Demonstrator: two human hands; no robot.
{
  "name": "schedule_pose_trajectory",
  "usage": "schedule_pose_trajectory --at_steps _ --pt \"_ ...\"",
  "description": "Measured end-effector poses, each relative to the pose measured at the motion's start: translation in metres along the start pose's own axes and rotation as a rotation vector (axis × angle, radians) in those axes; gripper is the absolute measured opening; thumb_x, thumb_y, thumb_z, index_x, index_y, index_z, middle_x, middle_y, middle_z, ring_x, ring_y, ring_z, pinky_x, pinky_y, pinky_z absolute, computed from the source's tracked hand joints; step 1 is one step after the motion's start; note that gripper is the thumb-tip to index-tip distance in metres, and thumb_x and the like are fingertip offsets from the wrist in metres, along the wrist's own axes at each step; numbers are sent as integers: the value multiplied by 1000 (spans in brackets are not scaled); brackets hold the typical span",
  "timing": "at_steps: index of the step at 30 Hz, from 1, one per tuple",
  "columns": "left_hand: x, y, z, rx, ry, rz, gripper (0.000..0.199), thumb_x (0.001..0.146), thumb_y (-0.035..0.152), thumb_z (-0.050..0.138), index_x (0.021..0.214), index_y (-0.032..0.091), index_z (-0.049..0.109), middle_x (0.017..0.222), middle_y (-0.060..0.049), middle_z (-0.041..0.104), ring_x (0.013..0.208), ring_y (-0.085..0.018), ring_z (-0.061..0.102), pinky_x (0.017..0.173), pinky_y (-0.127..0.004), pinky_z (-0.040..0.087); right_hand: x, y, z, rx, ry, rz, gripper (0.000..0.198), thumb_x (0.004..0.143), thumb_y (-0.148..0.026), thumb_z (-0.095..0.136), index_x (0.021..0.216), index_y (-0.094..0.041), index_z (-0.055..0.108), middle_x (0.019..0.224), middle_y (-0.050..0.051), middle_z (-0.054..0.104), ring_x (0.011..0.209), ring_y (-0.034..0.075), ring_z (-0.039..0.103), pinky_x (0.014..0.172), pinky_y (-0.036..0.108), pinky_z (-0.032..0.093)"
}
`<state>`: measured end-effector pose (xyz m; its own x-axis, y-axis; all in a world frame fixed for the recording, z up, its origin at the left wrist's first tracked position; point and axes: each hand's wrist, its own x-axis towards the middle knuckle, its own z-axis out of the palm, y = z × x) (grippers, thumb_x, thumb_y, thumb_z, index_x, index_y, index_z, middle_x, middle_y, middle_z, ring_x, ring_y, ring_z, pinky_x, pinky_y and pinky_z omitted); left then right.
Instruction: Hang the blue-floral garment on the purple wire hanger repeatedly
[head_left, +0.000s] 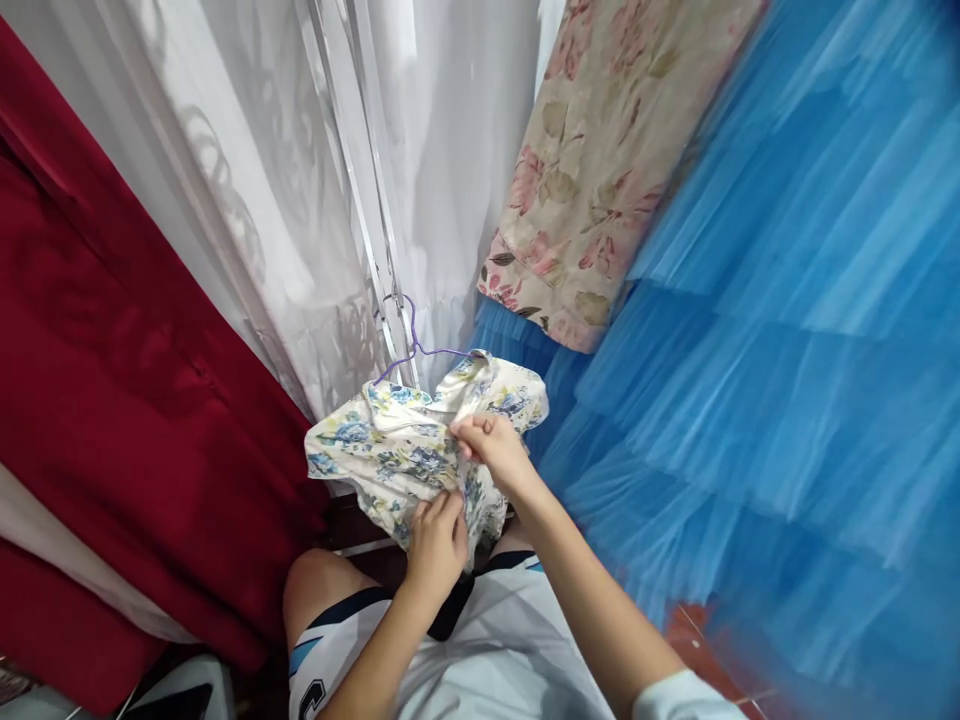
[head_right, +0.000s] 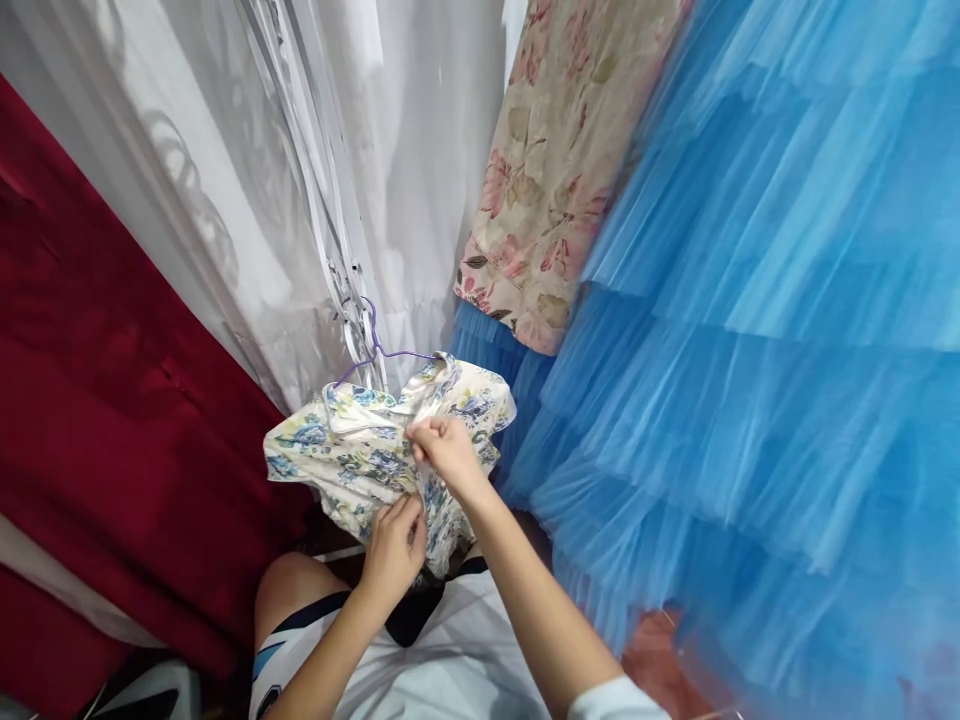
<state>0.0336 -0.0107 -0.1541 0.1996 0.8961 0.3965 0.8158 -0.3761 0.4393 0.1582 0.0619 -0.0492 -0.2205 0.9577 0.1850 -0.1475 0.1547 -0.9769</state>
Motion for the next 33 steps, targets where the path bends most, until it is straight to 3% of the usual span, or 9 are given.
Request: schedule_pose_trajectory --at_steps 4,8,10,13,16,19,23,29,33 --pt "-2 1 -10 131 -129 9 32 85 7 44 108 23 60 101 -9 65 88 -26 60 77 -36 41 44 -38 9 94 30 -109 25 72 -34 65 56 -17 57 44 -3 49 38 6 31 40 23 20" --pt "2 -6 -35 -66 -154 20 22 86 12 51 98 24 65 92 -6 65 83 -22 61 75 -31 42 46 -43 14 32 31 -141 19 74 -33 64 66 -16 61 46 -3 53 40 8 36 41 23 25" --pt "16 -7 -59 -257 9 9 19 89 18 54 103 25 66 88 -4 65 81 -20 60 76 -29 42 37 -39 13 -21 23 -144 19 77 -35 62 72 -16 62 46 -4 54 40 9 39 42 23 28" --pt "54 -4 -100 -471 354 -13 34 90 25 59 124 25 61 80 -2 62 71 -18 55 73 -27 40 26 -37 10 -63 9 -182 20 80 -35 61 74 -16 60 45 -4 54 39 9 40 43 23 27" --pt "96 0 -128 -440 390 139 28 91 27 59 117 23 66 87 -4 64 73 -17 55 74 -26 40 26 -34 10 -82 -4 -215 21 83 -36 60 76 -17 58 48 -3 54 40 9 40 43 23 26" --pt "120 0 -135 -264 358 266 18 94 27 52 98 19 68 92 -6 65 83 -19 58 78 -28 41 32 -23 15 -88 18 -238 22 84 -39 58 77 -19 52 47 -7 46 40 8 35 43 22 24" --pt "123 -5 -130 -151 488 273 17 95 26 51 90 18 65 86 -5 64 85 -19 57 80 -29 42 38 -4 25 -162 67 -298 22 84 -37 56 75 -21 45 49 -9 35 41 8 30 43 22 20" --pt "120 -12 -136 -186 748 159 18 93 31 54 89 18 66 88 -6 66 94 -21 58 89 -31 43 42 12 28 -280 46 -255 19 81 -31 56 70 -20 45 50 -7 40 44 9 36 46 23 24" --pt "123 -49 -155 -363 937 -2 22 93 36 55 90 17 66 86 -4 63 89 -17 59 86 -28 44 26 27 20 -309 -30 -151 20 78 -29 58 65 -20 46 52 -6 42 47 9 36 47 23 25"
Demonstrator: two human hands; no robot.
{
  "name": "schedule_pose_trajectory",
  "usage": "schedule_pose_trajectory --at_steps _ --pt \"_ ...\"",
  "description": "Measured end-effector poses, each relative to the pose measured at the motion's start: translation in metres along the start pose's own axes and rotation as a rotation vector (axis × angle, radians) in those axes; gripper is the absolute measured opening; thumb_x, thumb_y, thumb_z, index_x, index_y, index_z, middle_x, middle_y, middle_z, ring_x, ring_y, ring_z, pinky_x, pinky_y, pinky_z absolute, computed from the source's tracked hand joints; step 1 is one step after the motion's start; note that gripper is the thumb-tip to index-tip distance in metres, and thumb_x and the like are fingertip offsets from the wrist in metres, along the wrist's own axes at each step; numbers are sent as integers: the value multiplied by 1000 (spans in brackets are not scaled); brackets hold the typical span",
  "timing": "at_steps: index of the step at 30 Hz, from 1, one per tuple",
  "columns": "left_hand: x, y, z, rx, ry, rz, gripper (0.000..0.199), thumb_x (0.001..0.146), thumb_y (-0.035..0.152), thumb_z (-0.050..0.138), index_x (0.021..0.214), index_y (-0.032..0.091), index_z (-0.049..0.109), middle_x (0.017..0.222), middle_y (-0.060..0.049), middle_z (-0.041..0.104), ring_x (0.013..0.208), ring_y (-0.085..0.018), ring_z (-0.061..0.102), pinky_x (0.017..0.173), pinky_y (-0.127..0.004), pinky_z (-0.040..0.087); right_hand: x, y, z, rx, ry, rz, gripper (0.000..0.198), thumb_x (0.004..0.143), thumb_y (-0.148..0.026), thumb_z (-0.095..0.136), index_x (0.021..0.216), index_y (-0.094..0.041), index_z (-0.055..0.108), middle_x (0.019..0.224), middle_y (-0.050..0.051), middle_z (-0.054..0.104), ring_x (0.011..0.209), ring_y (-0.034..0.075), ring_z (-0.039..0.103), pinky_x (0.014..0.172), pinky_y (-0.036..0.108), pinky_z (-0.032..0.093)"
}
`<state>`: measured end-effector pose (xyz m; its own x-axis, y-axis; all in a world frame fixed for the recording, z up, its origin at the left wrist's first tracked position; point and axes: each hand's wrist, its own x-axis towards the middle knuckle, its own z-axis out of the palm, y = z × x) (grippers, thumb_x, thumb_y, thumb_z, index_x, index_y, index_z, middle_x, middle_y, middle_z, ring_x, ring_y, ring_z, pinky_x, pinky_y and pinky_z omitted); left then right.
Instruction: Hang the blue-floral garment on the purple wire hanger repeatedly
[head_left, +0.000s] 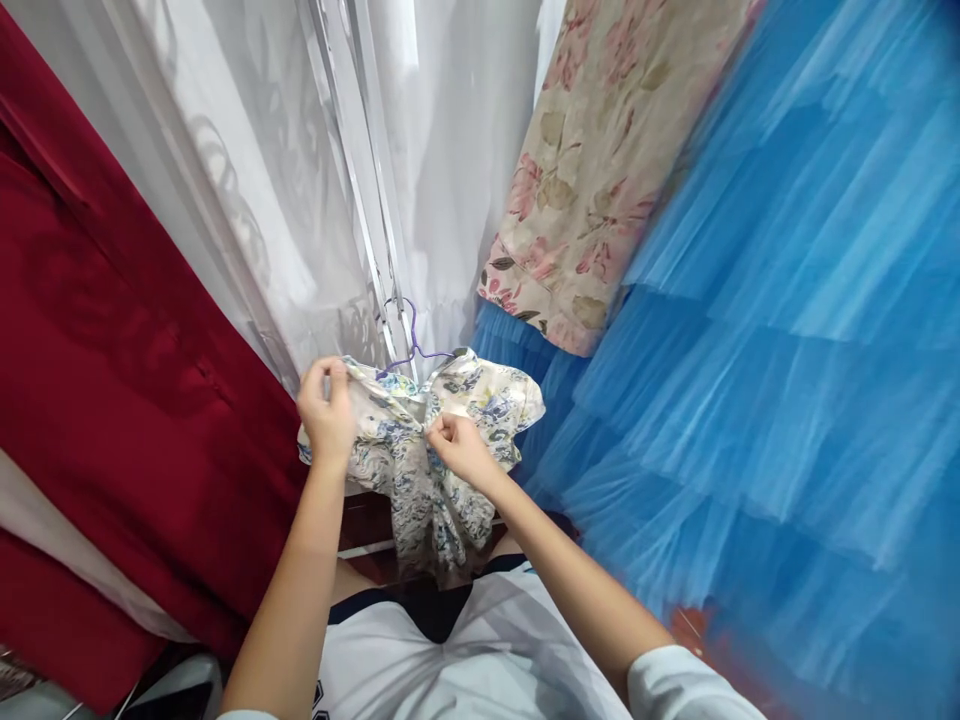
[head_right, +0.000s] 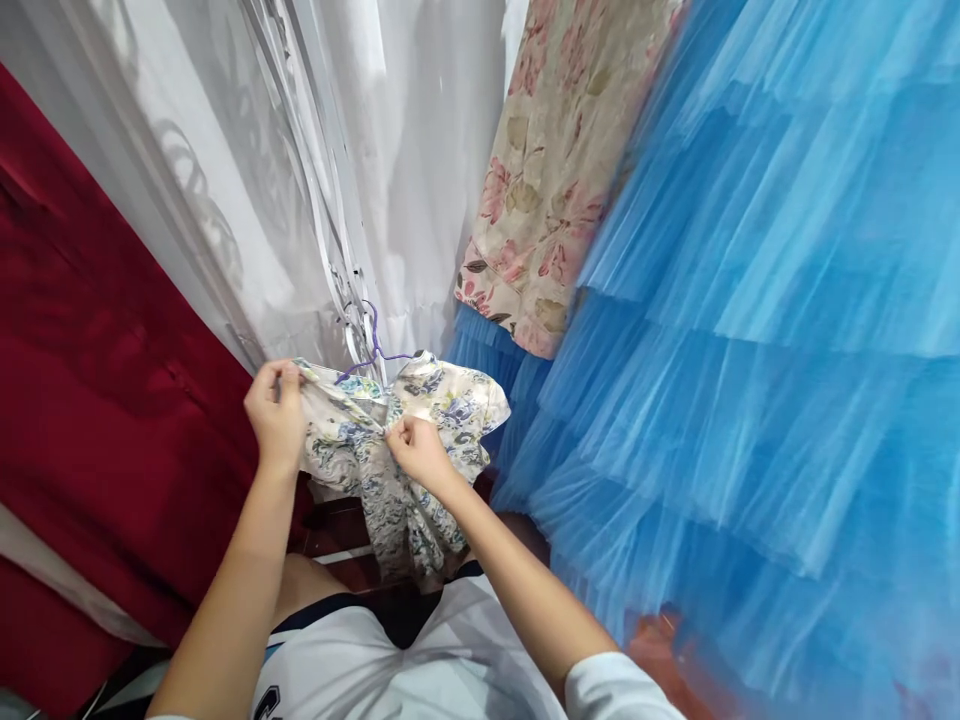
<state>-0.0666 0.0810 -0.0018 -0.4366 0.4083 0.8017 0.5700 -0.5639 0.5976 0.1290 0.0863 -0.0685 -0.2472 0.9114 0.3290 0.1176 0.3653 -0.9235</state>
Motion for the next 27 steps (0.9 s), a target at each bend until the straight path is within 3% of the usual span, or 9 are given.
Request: schedule_pose_trajectory --at_steps 2,4,7,11,14,17,20,24,27 --pt "5 -26 -16 -152 89 -201 19 90 34 59 89 16 64 82 -1 61 83 -15 58 81 -25 44 -15 5 0 57 -48 40 20 79 -29 57 65 -20 46 50 -8 38 45 8 32 46 22 21" --pt "-2 -54 -32 -374 216 -511 11 88 27 61 87 17 62 79 1 59 77 -12 58 78 -22 45 -30 6 2 132 -89 73 20 79 -29 57 65 -20 46 48 -9 35 43 7 28 45 22 17" --pt "-39 -83 -46 -577 281 -905 7 87 21 57 82 17 57 74 1 60 70 -11 59 76 -23 47 -46 7 8 239 -131 117 21 79 -28 58 65 -20 45 46 -10 35 40 6 25 43 22 15" --pt "-114 -91 -38 -580 163 -1107 11 84 22 61 76 18 53 69 0 61 63 -12 60 70 -25 49 -60 18 -1 399 -27 198 16 78 -29 60 68 -19 51 43 -9 39 38 7 28 41 21 20" --pt "-161 -78 -19 -602 46 -1215 13 80 25 68 83 17 58 78 -4 67 71 -15 65 72 -28 50 -71 45 -30 539 256 239 18 77 -33 61 70 -18 55 44 -9 37 39 7 29 41 21 21" --pt "-185 -53 2 -665 -194 -1138 23 79 33 72 91 16 63 93 -7 69 89 -18 66 86 -33 49 -85 87 -63 525 595 301 22 74 -39 63 69 -19 54 48 -9 34 42 7 29 42 22 25" --pt "-186 -21 21 -649 -444 -856 26 85 42 66 94 18 66 98 -5 66 98 -18 61 95 -30 44 -99 124 -81 329 714 411 28 71 -44 62 64 -21 49 48 -7 37 42 10 32 41 24 27" --pt "-180 18 35 -544 -639 -611 26 91 42 58 92 17 66 92 -4 63 91 -17 58 87 -26 44 -110 131 -72 180 710 411 34 68 -51 69 73 -19 57 62 2 58 57 18 52 54 30 44" --pt "-180 35 39 -516 -693 -531 26 94 40 53 90 18 65 90 -5 61 89 -17 57 84 -27 44 -112 101 -56 71 425 246 44 79 -61 60 88 -18 65 88 8 68 89 25 60 85 38 48"
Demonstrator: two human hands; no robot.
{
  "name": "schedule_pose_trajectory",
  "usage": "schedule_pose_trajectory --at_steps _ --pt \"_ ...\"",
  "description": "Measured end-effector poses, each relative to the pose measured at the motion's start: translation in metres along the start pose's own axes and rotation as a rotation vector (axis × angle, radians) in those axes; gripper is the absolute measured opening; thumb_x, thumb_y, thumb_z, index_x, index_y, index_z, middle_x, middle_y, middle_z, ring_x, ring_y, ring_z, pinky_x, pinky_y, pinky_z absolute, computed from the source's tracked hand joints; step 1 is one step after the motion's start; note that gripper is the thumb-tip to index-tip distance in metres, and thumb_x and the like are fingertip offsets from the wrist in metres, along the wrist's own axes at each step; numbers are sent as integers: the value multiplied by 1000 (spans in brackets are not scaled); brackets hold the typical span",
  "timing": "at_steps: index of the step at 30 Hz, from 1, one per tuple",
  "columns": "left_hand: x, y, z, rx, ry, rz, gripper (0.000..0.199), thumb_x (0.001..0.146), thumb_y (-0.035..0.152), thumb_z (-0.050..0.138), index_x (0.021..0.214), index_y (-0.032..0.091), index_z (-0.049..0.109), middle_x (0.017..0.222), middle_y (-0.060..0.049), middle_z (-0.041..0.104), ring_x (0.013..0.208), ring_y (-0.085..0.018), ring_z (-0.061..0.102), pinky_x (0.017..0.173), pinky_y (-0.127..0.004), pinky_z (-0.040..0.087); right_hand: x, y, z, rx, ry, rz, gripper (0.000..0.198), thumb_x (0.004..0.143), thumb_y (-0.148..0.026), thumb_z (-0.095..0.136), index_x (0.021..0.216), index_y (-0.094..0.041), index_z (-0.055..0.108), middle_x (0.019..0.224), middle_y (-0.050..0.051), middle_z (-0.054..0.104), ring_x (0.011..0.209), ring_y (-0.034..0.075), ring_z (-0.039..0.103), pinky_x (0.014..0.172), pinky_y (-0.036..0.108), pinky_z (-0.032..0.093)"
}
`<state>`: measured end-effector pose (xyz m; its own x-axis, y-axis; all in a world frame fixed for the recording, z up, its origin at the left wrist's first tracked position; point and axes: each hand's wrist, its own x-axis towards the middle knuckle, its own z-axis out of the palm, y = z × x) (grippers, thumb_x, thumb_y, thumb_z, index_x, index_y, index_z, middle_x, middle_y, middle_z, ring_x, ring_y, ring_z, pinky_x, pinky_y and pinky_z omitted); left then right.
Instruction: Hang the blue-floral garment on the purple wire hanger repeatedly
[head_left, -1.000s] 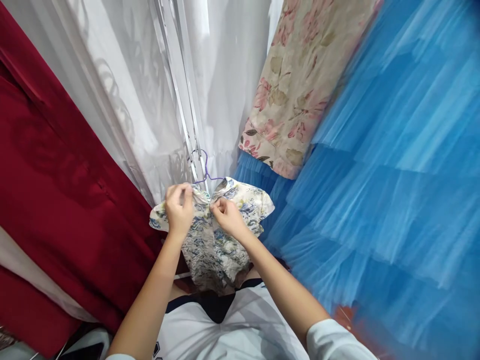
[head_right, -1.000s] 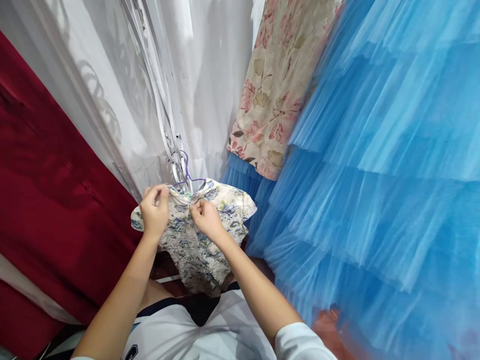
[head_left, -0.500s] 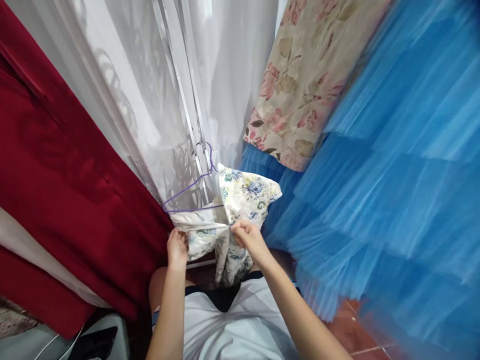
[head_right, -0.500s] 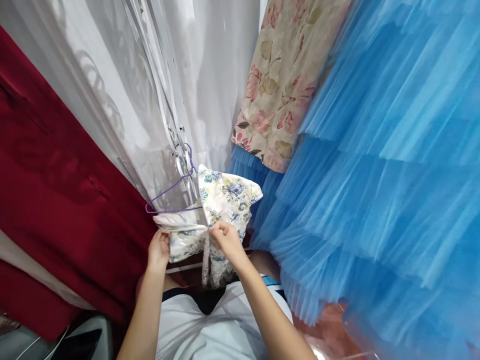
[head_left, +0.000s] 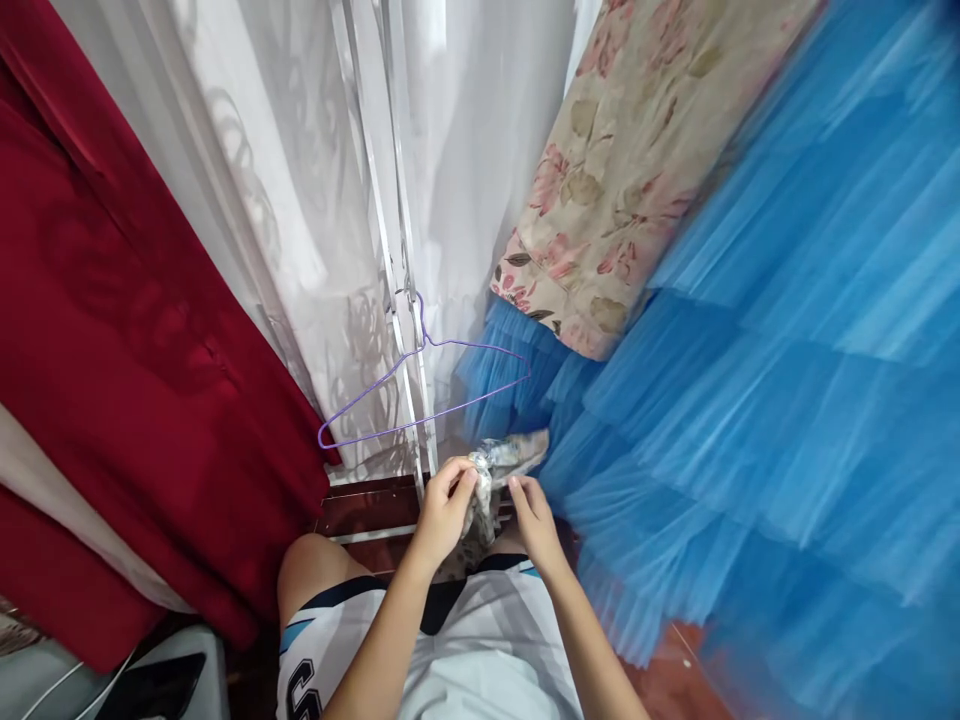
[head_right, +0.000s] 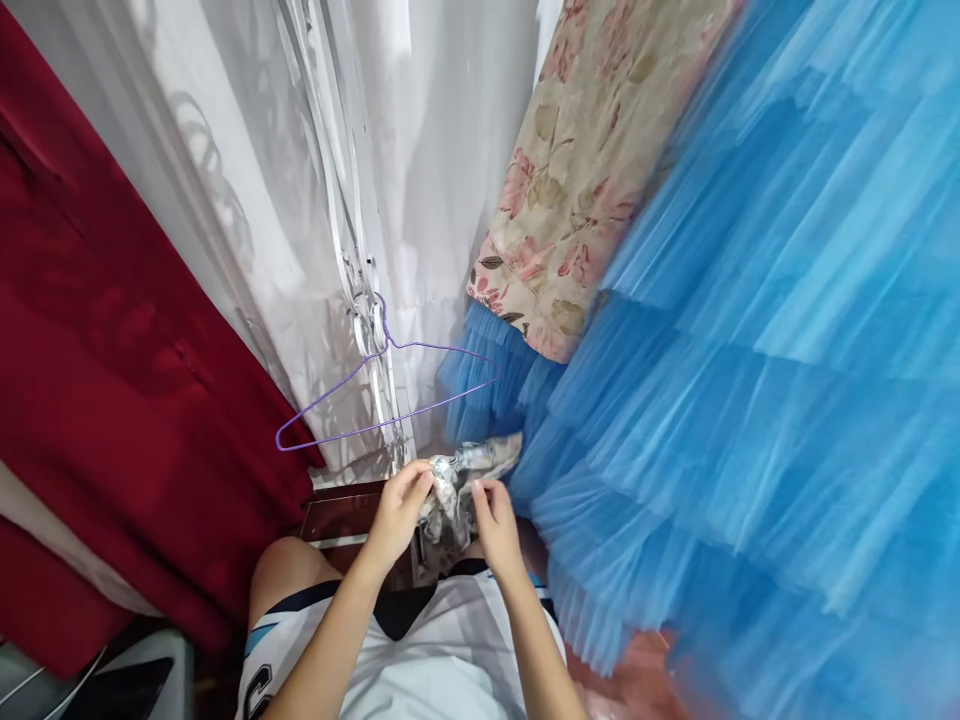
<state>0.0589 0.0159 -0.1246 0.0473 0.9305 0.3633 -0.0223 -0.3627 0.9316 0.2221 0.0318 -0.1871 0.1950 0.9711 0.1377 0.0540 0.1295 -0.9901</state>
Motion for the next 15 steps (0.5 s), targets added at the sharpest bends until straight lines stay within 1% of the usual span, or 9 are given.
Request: schedule_pose_trajectory --at_steps 1,2,4,5,7,9,11,13,15 --pt "-1 2 1 23 7 18 25 94 39 52 90 18 65 91 -5 60 90 -18 57 85 -28 44 -5 -13 6 -8 -179 -41 47 85 -63 53 91 -18 67 93 9 68 95 26 60 92 40 46" --pt "-1 4 1 49 28 38 25 94 39 52 89 18 66 94 -6 60 92 -18 57 86 -28 43 -11 -26 12 14 -366 -50 51 88 -63 48 92 -17 68 95 10 69 98 26 60 95 41 45" --pt "-2 6 -5 91 73 57 24 92 39 55 88 18 67 100 -7 59 97 -19 56 89 -29 43 -19 -49 23 89 -677 -23 50 87 -62 53 93 -16 69 92 8 68 98 25 60 91 38 47" --pt "-3 6 -11 92 79 35 25 91 40 57 87 18 67 101 -8 59 98 -20 56 89 -29 43 -23 -58 28 125 -798 -1 47 84 -61 60 93 -15 69 89 7 68 94 24 60 87 36 48" --pt "-8 5 -28 27 27 -108 27 88 44 61 86 19 68 100 -8 62 97 -21 57 89 -30 44 -27 -70 36 182 -968 46 43 76 -54 72 88 -13 69 81 5 66 80 19 59 75 30 49" --pt "-20 0 -48 -78 -50 -299 32 85 50 62 91 20 71 99 -9 65 99 -24 58 91 -32 45 -28 -77 39 226 -1022 112 38 75 -49 75 82 -13 67 74 2 63 66 13 55 67 25 47" --pt "-38 -5 -67 -95 -132 -424 37 83 52 63 99 20 72 101 -10 68 106 -26 59 94 -34 44 -24 -84 36 265 -991 184 35 76 -47 75 79 -12 67 69 2 62 59 12 53 62 24 46" --pt "-56 -10 -84 58 -209 -442 36 79 50 69 97 20 74 98 -9 70 102 -28 60 91 -34 46 -18 -92 26 319 -920 261 34 75 -46 75 82 -13 69 71 4 65 60 14 58 63 27 49" --pt "-67 -15 -101 278 -245 -400 28 75 46 73 87 21 76 87 -6 71 88 -27 63 82 -33 48 -8 -102 15 375 -803 308 33 74 -44 75 86 -13 70 74 7 69 61 19 63 64 31 52"
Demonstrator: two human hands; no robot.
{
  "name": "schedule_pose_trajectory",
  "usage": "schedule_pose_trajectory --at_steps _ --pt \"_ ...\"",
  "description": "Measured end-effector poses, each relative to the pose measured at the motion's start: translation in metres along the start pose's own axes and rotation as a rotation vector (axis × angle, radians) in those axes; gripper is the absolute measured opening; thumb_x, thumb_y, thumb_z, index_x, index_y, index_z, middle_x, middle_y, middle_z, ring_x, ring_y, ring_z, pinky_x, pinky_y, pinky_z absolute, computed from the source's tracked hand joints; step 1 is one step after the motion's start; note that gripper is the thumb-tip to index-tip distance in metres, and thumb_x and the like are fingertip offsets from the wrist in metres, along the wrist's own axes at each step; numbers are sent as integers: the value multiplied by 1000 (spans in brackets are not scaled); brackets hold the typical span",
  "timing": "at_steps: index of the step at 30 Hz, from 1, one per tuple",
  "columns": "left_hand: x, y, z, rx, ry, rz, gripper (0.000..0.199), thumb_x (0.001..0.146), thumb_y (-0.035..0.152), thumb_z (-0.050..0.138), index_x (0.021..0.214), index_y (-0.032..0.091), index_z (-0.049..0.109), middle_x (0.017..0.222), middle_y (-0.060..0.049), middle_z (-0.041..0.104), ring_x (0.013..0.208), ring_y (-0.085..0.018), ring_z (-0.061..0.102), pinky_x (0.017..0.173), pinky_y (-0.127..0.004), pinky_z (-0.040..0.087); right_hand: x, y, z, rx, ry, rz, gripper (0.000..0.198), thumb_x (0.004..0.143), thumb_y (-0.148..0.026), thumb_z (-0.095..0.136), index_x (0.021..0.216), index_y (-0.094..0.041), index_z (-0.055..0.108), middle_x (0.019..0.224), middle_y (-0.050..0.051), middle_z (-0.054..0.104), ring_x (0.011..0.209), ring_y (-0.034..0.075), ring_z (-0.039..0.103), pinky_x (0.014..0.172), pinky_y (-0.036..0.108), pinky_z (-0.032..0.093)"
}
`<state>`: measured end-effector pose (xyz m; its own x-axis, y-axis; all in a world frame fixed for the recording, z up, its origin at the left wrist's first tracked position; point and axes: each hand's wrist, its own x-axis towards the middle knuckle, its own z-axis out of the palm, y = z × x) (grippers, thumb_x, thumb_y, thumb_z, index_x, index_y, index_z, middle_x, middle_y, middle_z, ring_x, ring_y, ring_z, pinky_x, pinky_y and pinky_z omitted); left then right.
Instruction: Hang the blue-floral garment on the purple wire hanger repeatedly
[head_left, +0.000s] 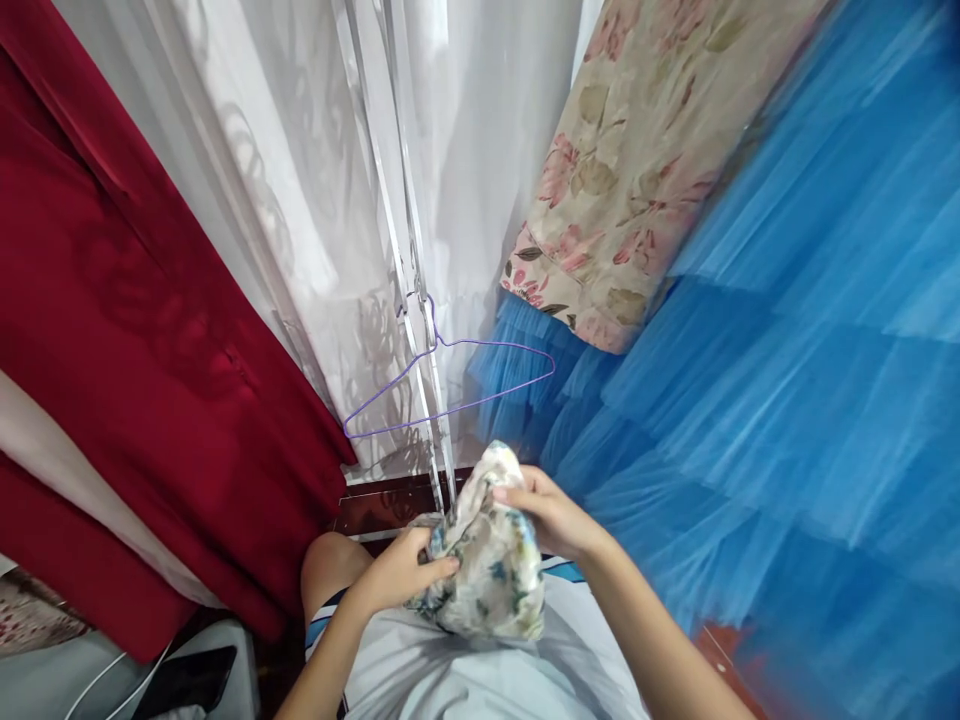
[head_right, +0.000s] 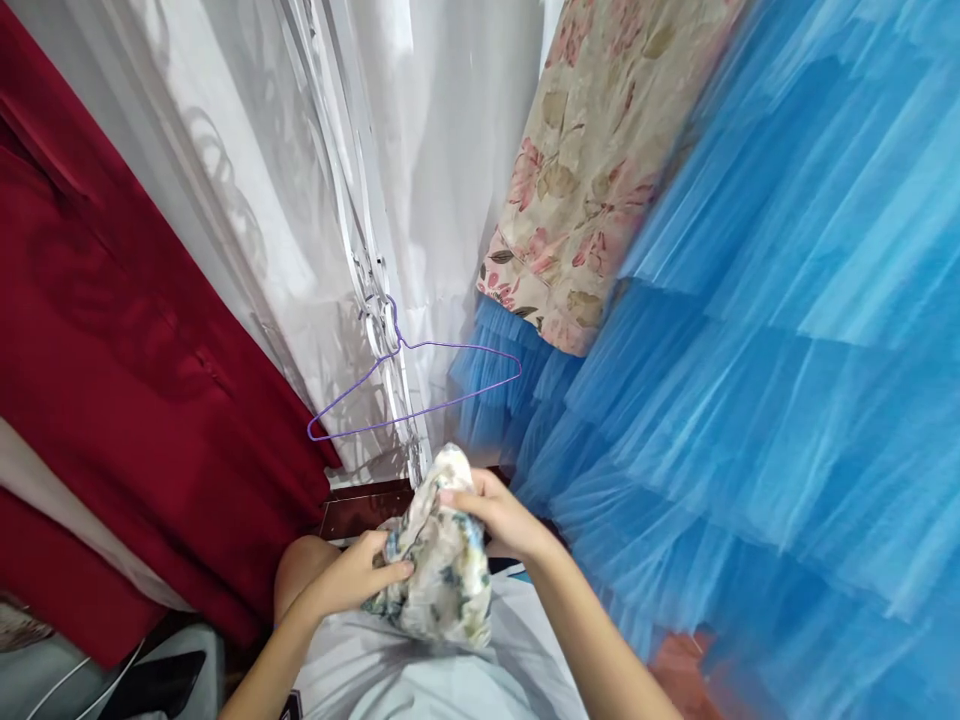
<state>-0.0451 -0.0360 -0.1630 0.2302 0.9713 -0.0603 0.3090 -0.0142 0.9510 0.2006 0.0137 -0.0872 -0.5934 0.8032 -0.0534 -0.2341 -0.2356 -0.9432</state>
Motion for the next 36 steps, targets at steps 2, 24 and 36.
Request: schedule_pose_trajectory --at_steps 2,24,36 --pt "-4 -9 -17 147 116 62 19 72 41 75 76 22 75 77 -5 70 77 -26 62 76 -33 49 -2 -16 -10 14 102 -38 31 71 -40 77 86 -14 72 73 8 71 61 21 65 63 32 54" --pt "68 71 -181 -163 289 217 22 73 35 77 73 16 67 68 0 61 66 -15 56 62 -21 43 74 -54 -58 -468 487 -570 19 74 -30 67 89 -18 65 77 1 63 67 16 54 63 26 44" --pt "73 55 -113 -559 153 139 32 63 23 83 89 13 68 82 -5 67 74 -17 63 68 -24 48 116 -77 -113 -858 706 -582 80 74 -29 66 147 -10 37 74 2 63 64 19 56 69 34 46"
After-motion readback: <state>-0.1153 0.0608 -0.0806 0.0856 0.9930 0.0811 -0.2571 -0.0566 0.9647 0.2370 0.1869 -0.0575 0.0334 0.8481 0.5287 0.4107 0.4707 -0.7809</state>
